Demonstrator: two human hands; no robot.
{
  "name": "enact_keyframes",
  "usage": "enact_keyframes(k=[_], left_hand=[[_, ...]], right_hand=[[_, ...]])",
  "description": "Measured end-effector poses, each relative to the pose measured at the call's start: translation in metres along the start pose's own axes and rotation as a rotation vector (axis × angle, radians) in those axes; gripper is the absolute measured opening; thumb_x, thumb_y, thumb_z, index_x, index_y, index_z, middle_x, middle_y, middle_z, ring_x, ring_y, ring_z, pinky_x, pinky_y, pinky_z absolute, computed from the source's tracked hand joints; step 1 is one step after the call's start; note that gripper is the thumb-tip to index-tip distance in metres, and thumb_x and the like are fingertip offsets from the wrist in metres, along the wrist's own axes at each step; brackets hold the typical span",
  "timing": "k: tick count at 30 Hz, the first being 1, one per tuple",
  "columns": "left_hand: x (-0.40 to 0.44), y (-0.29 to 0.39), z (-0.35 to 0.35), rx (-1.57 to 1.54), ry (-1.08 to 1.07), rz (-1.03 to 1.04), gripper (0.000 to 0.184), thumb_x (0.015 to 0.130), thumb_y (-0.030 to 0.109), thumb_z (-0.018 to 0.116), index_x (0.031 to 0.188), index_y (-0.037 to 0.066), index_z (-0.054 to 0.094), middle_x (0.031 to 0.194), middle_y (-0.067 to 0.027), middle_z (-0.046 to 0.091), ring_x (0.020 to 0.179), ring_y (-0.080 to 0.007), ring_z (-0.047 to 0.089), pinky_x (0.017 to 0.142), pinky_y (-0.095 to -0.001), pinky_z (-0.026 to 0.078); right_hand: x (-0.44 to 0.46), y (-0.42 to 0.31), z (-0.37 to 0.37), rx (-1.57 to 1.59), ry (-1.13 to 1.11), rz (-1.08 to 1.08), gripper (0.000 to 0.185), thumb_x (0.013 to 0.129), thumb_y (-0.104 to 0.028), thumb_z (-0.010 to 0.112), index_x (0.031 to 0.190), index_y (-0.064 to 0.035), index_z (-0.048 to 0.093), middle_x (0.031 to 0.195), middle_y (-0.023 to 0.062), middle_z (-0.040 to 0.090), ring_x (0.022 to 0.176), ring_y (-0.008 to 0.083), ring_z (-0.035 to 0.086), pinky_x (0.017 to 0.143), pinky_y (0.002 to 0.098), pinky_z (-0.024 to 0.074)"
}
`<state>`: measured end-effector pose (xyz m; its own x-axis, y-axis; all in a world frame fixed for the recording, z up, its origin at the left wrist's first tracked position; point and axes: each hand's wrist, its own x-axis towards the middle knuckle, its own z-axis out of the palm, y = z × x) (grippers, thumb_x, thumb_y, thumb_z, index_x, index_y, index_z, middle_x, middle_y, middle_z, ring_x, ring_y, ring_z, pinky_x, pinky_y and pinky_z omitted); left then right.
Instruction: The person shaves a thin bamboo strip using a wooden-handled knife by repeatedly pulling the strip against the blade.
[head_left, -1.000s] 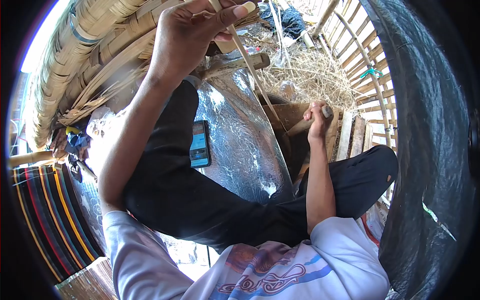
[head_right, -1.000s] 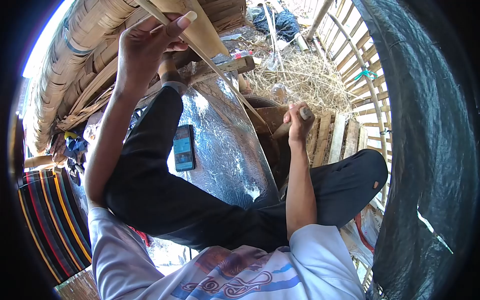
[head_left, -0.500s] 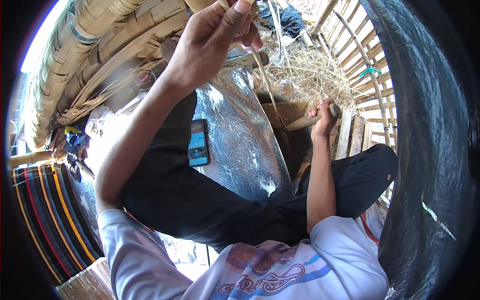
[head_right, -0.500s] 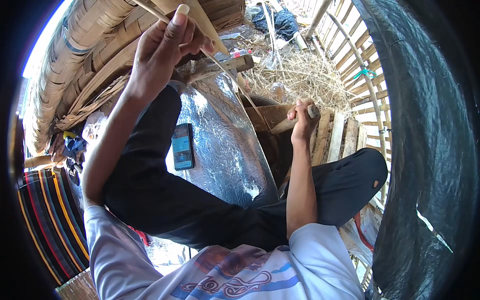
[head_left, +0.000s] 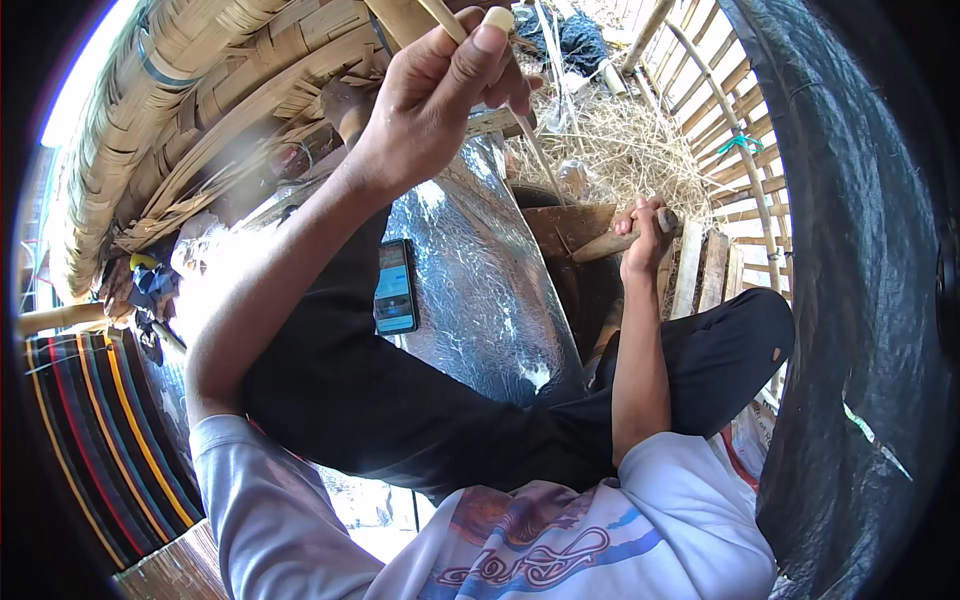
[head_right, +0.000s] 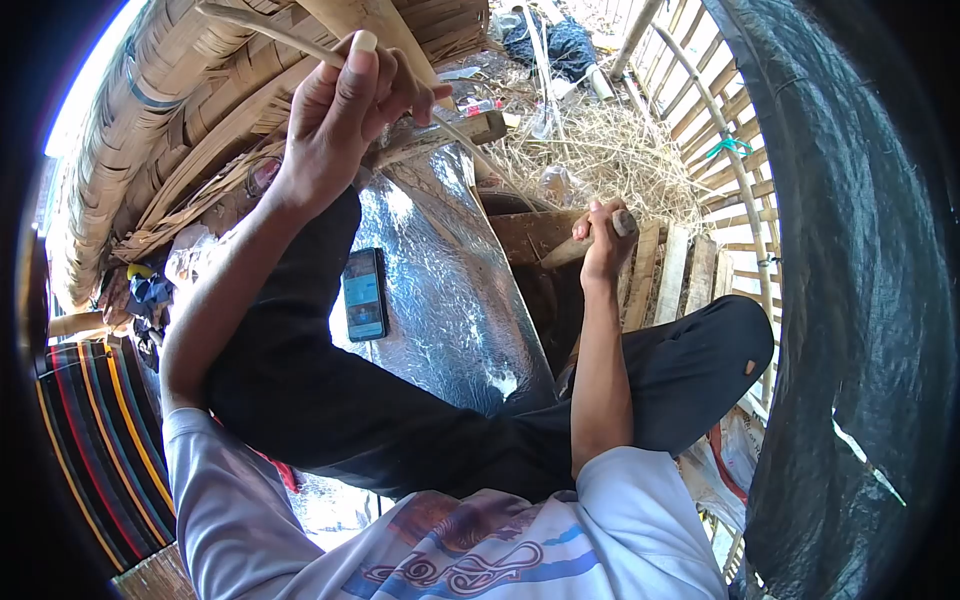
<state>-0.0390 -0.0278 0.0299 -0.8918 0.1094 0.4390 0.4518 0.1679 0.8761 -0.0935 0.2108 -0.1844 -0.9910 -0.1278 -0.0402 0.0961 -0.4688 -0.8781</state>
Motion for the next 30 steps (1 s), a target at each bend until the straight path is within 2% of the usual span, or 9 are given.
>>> enact_keyframes(k=[3, 8, 14, 16, 18, 19, 22, 26, 30], left_hand=[[-0.001, -0.002, -0.002, -0.118, -0.026, -0.035, 0.034, 0.098, 0.030, 0.030, 0.074, 0.007, 0.036, 0.071, -0.0032, 0.038, 0.070, -0.0142, 0.048, 0.092, -0.0450, 0.043], [-0.005, -0.004, -0.003, -0.257, 0.117, -0.132, 0.033, 0.099, 0.031, 0.031, 0.074, 0.009, 0.036, 0.070, -0.0019, 0.032, 0.067, -0.0136, 0.038, 0.081, -0.0377, 0.043], [-0.004, -0.004, -0.005, -0.234, 0.005, -0.092, 0.033, 0.099, 0.032, 0.029, 0.075, 0.010, 0.036, 0.069, -0.0010, 0.032, 0.066, -0.0133, 0.036, 0.074, -0.0333, 0.038], [-0.005, -0.002, -0.002, -0.212, 0.077, -0.085, 0.033, 0.099, 0.031, 0.029, 0.074, 0.010, 0.036, 0.066, 0.0003, 0.030, 0.063, -0.0121, 0.033, 0.069, -0.0314, 0.036], [-0.006, 0.003, -0.006, -0.222, 0.039, -0.171, 0.032, 0.099, 0.029, 0.030, 0.074, 0.010, 0.036, 0.064, 0.0011, 0.030, 0.061, -0.0113, 0.031, 0.066, -0.0305, 0.034], [-0.004, -0.001, 0.008, -0.216, 0.269, -0.122, 0.041, 0.097, 0.033, 0.036, 0.063, 0.012, 0.032, 0.052, 0.0042, 0.021, 0.046, -0.0074, 0.024, 0.048, -0.0254, 0.027], [-0.014, 0.006, -0.014, -0.368, 0.111, -0.298, 0.035, 0.098, 0.027, 0.034, 0.066, 0.012, 0.033, 0.052, 0.0033, 0.024, 0.049, -0.0104, 0.024, 0.054, -0.0280, 0.029], [-0.019, 0.013, -0.012, -0.229, 0.403, -0.459, 0.041, 0.096, 0.029, 0.040, 0.059, 0.013, 0.030, 0.045, 0.0044, 0.019, 0.041, -0.0099, 0.017, 0.049, -0.0270, 0.026], [-0.023, 0.014, -0.014, -0.143, 0.366, -0.455, 0.042, 0.094, 0.027, 0.046, 0.056, 0.013, 0.032, 0.045, 0.0042, 0.022, 0.040, -0.0087, 0.021, 0.048, -0.0272, 0.029]], right_hand=[[0.002, 0.004, -0.003, 0.019, 0.008, 0.006, 0.022, 0.082, -0.008, 0.055, 0.066, -0.0086, 0.041, 0.051, 0.0040, 0.044, 0.046, 0.0135, 0.044, 0.049, 0.0275, 0.0375], [0.001, 0.003, -0.001, 0.000, 0.010, 0.010, 0.021, 0.082, -0.008, 0.055, 0.065, -0.0087, 0.041, 0.050, 0.0040, 0.044, 0.046, 0.0131, 0.044, 0.048, 0.0274, 0.0375], [0.000, 0.004, -0.001, 0.000, 0.011, 0.008, 0.020, 0.082, -0.008, 0.055, 0.066, -0.0084, 0.043, 0.051, 0.0036, 0.045, 0.045, 0.0128, 0.044, 0.047, 0.0268, 0.0374], [0.000, 0.002, 0.000, -0.016, 0.004, 0.004, 0.020, 0.082, -0.008, 0.055, 0.066, -0.0081, 0.044, 0.051, 0.0033, 0.045, 0.046, 0.0128, 0.044, 0.047, 0.0268, 0.0375], [0.000, 0.003, 0.000, -0.020, 0.005, 0.001, 0.020, 0.082, -0.008, 0.055, 0.066, -0.0078, 0.045, 0.051, 0.0033, 0.045, 0.046, 0.0127, 0.044, 0.047, 0.0268, 0.0376], [-0.001, 0.003, 0.000, -0.024, 0.004, 0.001, 0.019, 0.082, -0.008, 0.055, 0.065, -0.0076, 0.045, 0.051, 0.0032, 0.044, 0.046, 0.0126, 0.044, 0.047, 0.0268, 0.0376], [0.000, 0.005, 0.000, -0.018, 0.011, 0.001, 0.020, 0.083, -0.008, 0.055, 0.065, -0.0072, 0.045, 0.051, 0.0032, 0.044, 0.046, 0.0125, 0.045, 0.047, 0.0268, 0.0378], [0.001, 0.004, 0.001, -0.017, 0.013, -0.017, 0.020, 0.083, -0.007, 0.055, 0.065, -0.0069, 0.046, 0.050, 0.0031, 0.044, 0.046, 0.0124, 0.045, 0.047, 0.0266, 0.0379], [0.001, 0.005, 0.003, -0.036, 0.027, -0.025, 0.021, 0.082, -0.006, 0.056, 0.064, -0.0069, 0.046, 0.050, 0.0030, 0.044, 0.045, 0.0121, 0.045, 0.047, 0.0262, 0.0378]])
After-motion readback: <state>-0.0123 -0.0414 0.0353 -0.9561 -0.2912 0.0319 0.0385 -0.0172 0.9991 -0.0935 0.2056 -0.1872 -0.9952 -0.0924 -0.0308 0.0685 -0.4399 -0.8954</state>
